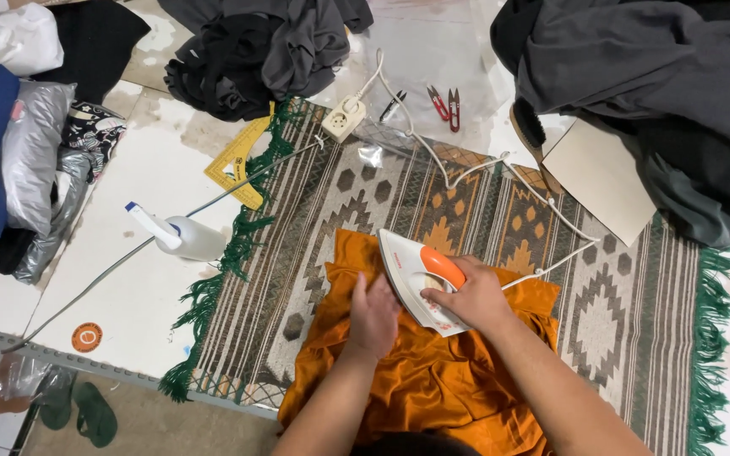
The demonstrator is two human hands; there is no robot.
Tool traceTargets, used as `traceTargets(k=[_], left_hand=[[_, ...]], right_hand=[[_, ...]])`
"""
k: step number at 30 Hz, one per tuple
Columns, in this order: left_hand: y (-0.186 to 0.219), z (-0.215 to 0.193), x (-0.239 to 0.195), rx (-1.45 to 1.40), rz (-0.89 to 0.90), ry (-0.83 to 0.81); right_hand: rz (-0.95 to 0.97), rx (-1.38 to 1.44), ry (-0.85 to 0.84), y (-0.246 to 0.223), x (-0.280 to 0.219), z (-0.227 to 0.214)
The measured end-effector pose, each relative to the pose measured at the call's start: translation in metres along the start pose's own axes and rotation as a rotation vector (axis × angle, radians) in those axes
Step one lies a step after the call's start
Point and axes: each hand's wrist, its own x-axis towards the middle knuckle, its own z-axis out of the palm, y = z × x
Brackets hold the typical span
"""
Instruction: The person unfolds an orange shirt on a patterned mat, sprays it with water, and irons it with a steam iron. The person smooths the fabric with their hands and moves the iron across the shirt to remove wrinkles.
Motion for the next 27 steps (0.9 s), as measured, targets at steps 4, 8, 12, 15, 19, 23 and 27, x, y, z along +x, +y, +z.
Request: traceTargets(k=[4,8,12,15,19,23,27], left_hand=[[-0.01,-0.004,0.006,-0.062,-0.114,-0.117],[-0.028,-0.041,0.035,-0.074,-0.139,-0.119],[-0.04,-0.081,0.064,-0.036,-0.096,-0.019],[-0.048,-0.082,0.063,-0.052,-0.111,-0.087],[-0.061,-0.105,0.079,-0.036,-0.138,-0.178],[-0.053,-0.093,0.066,-0.041,-0.16,-0.177],[-0.038,-0.06,0.04,-0.099,-0.194,-0.151]], right_hand=[[0.001,-0.053,-0.003,0.019,-0.001,0.006],[-0.02,-0.089,-0.017,0.028,-0.004,0.013],[-0.02,-0.099,-0.041,0.036,-0.007,0.016],[-0.013,-0.114,-0.061,0.042,-0.008,0.018],[-0.029,-0.137,-0.081,0.038,-0.007,0.016],[-0.032,-0.125,-0.103,0.051,-0.009,0.018],[-0.019,-0.151,-0.154,0.048,-0.01,0.016]])
